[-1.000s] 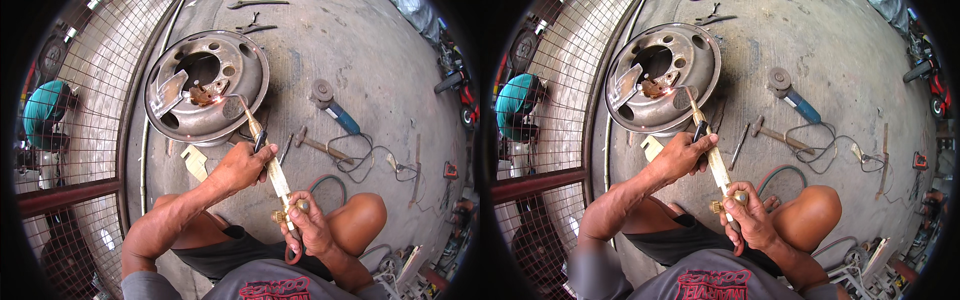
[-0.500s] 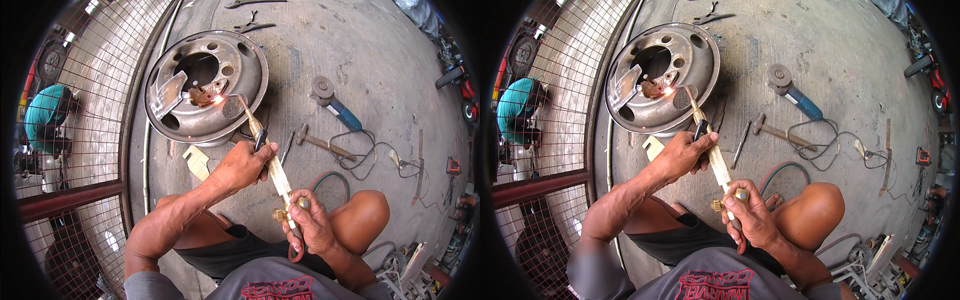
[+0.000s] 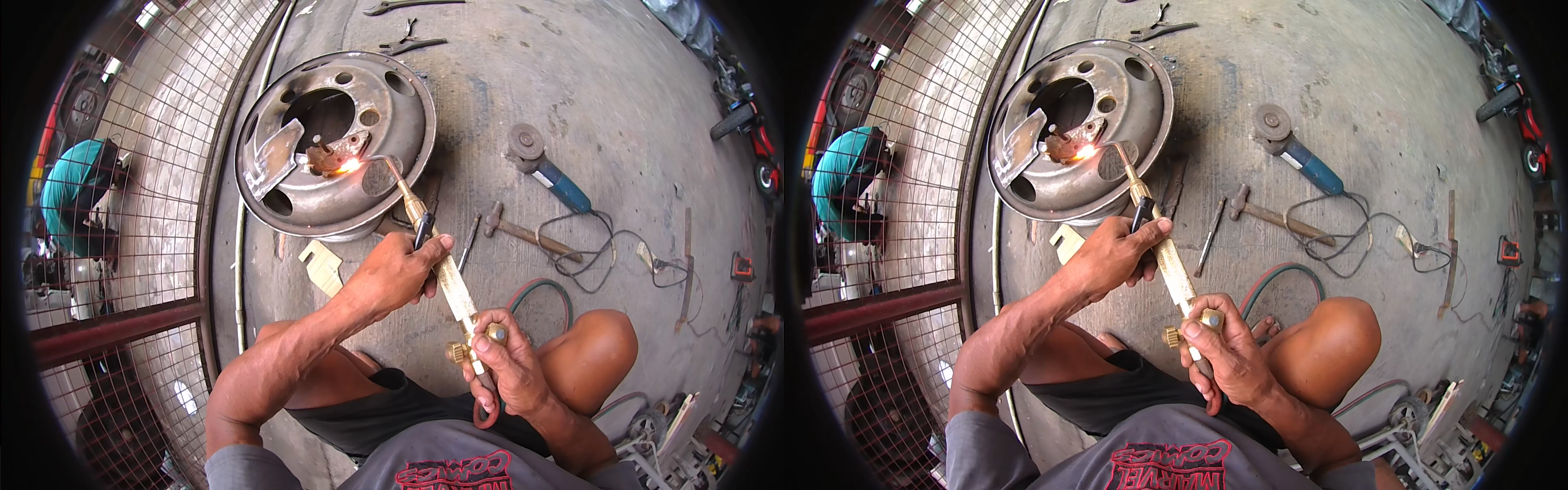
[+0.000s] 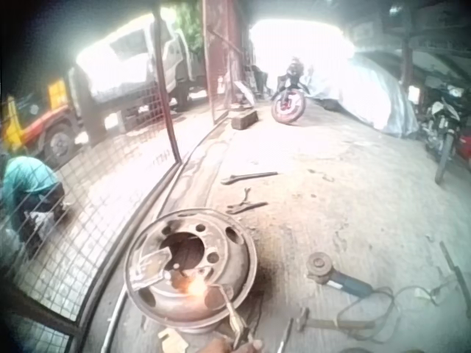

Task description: The person adjusts a gas cylinder valve, then sits on the floor and uses a welding torch to heat and weld a metal wheel hub. Sparks are visible as the torch is applied to the hub's surface.

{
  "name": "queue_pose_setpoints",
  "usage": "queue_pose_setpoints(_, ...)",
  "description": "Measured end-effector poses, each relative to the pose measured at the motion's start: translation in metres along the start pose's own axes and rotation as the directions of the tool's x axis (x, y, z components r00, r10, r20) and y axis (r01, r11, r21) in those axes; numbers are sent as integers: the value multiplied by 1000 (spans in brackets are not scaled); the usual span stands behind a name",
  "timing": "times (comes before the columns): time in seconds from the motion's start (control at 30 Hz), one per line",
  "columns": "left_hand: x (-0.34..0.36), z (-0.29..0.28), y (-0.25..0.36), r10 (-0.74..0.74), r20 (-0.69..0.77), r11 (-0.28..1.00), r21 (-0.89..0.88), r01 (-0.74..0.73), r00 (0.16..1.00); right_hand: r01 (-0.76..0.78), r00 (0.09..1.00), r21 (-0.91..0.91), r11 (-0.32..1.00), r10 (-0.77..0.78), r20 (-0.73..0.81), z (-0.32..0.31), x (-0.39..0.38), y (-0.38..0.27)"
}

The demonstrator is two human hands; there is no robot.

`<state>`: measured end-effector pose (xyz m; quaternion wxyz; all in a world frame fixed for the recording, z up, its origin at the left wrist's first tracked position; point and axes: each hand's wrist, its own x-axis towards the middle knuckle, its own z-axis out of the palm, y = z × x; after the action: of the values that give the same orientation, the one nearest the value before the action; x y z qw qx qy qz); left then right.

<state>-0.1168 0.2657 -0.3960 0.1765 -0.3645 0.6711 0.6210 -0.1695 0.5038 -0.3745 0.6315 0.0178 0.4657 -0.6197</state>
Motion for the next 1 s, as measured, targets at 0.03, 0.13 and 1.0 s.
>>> queue_pose_setpoints(0.03, -2, 1, 4, 2, 0, 1000, -7, -2, 1000, -3, 1000, -4, 1000, 3, -5, 0, 0, -1)
queue_pose_setpoints(0.13, -6, 1, 13, 2, 0, 1000, -23, -2, 1000, 11, 1000, -7, 1000, -11, 14, -2, 1, 1)
queue_pose_setpoints(1.0, 11, -1, 21, 9, -52, 996, -90, -14, 999, 56, 996, -69, 996, -60, -60, 4, 18, -5)
